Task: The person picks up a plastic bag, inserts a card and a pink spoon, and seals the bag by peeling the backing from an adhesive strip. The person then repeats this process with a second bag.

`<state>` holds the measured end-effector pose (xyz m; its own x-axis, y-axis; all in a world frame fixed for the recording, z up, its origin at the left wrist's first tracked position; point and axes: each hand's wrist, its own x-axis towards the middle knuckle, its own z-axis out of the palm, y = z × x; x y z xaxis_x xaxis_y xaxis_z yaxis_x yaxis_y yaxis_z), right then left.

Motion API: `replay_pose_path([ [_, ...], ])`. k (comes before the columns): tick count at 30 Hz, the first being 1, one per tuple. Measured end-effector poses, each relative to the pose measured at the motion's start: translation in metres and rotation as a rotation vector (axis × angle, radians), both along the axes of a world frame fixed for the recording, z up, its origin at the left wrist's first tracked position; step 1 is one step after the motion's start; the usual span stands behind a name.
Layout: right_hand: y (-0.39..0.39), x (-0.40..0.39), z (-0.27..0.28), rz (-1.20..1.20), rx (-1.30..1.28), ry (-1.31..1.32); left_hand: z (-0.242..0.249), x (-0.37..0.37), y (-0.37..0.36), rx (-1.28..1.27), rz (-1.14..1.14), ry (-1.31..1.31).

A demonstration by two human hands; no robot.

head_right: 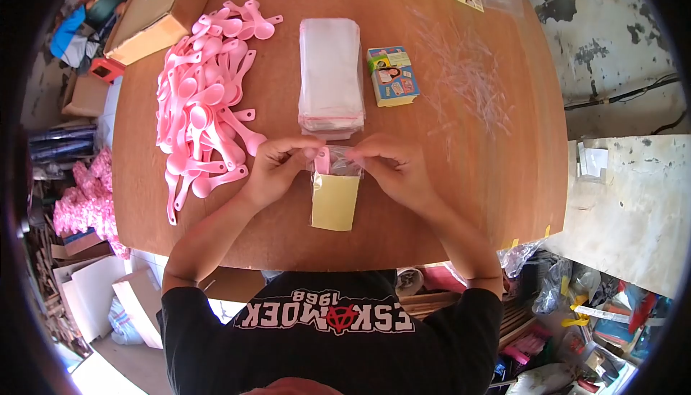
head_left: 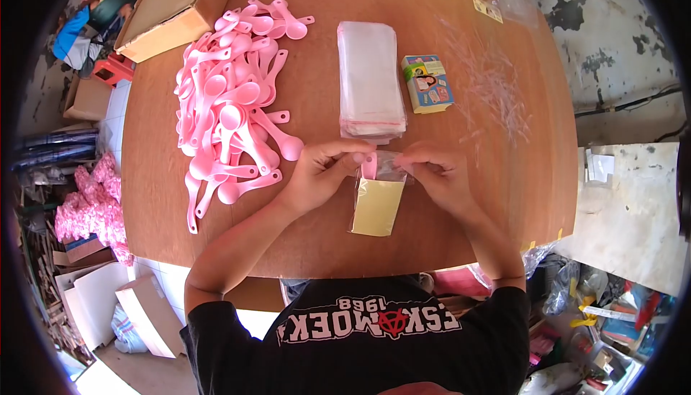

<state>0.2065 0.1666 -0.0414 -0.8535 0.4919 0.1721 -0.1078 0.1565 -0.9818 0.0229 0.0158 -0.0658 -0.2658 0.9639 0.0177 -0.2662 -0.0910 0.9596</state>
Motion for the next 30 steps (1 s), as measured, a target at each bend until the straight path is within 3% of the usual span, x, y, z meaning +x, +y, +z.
replay_pose_path([
  [5,0.007,0.003,-0.004,0.095,-0.032,0.021,-0.004,-0.004,-0.001,0.071,-0.018,0.172],
  [12,0.007,0.002,-0.006,0.080,0.025,0.026,-0.002,-0.005,0.000,0.015,-0.019,0.106],
  [20,0.004,0.001,0.005,0.042,0.324,-0.038,-0.006,-0.006,-0.001,0.030,-0.008,0.107],
  [30,0.002,0.000,0.008,0.035,0.454,-0.026,-0.009,-0.009,-0.002,0.051,-0.041,0.053],
])
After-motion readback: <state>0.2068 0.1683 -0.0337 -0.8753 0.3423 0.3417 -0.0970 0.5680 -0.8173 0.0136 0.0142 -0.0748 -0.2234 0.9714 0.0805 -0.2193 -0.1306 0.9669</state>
